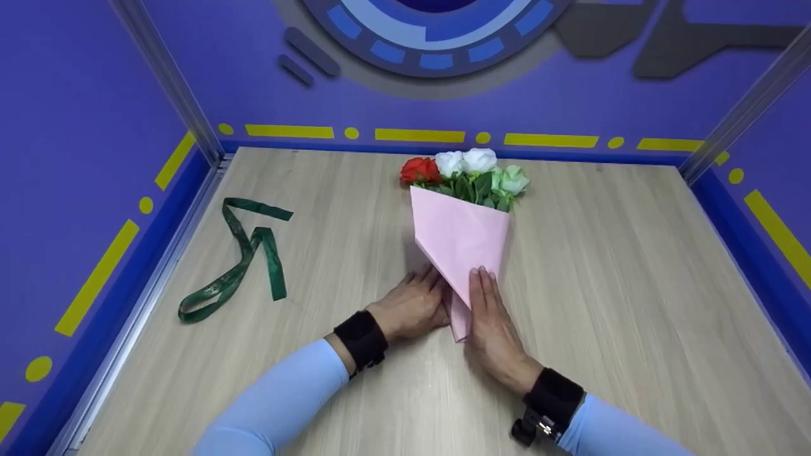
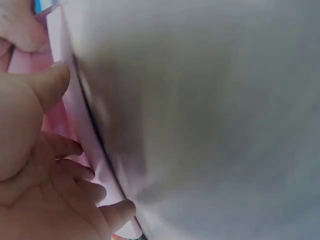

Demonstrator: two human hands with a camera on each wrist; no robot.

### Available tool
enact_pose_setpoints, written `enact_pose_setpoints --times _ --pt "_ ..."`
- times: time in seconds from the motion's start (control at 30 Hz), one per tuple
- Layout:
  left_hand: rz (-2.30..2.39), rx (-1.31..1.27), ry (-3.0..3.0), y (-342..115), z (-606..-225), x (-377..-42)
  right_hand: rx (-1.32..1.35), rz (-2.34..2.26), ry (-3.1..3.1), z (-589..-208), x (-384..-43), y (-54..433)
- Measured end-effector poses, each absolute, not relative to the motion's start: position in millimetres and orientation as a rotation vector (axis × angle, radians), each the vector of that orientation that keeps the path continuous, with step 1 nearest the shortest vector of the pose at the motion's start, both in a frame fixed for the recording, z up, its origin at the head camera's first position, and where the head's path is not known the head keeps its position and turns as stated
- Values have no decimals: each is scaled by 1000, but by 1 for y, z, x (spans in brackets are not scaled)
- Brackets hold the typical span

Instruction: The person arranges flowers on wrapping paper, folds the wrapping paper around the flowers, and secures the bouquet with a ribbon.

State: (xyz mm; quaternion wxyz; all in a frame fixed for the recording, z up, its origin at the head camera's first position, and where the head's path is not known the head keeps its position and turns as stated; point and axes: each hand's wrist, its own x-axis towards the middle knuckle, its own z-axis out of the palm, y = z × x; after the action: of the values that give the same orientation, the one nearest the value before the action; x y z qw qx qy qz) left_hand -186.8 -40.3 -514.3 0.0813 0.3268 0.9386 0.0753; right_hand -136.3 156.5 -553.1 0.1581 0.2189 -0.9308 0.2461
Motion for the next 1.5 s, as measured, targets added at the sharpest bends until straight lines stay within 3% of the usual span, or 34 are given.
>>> enact_pose_setpoints --times 0.3,0.5,0.73,0.9,1.07,1.23,1.5 --pt "96 1014 2734 -35 -514 -191 754 444 -2765 -548 -137 166" --pt "369 1018 2690 -47 -516 -201 792 297 -2841 -546 -138 167" --pt "1329 542 2305 -83 -507 -220 787 195 -2945 -542 -138 166" --pt "1799 291 1998 -78 -504 -226 799 201 -2960 -541 -138 169" --pt "1851 141 2062 -68 -510 -226 851 395 -2819 -539 -139 183" --pt "1787 137 2161 -67 -513 -226 707 613 -2790 -536 -135 200" --pt "1880 118 1990 -65 -518 -224 722 484 -2702 -538 -124 213"
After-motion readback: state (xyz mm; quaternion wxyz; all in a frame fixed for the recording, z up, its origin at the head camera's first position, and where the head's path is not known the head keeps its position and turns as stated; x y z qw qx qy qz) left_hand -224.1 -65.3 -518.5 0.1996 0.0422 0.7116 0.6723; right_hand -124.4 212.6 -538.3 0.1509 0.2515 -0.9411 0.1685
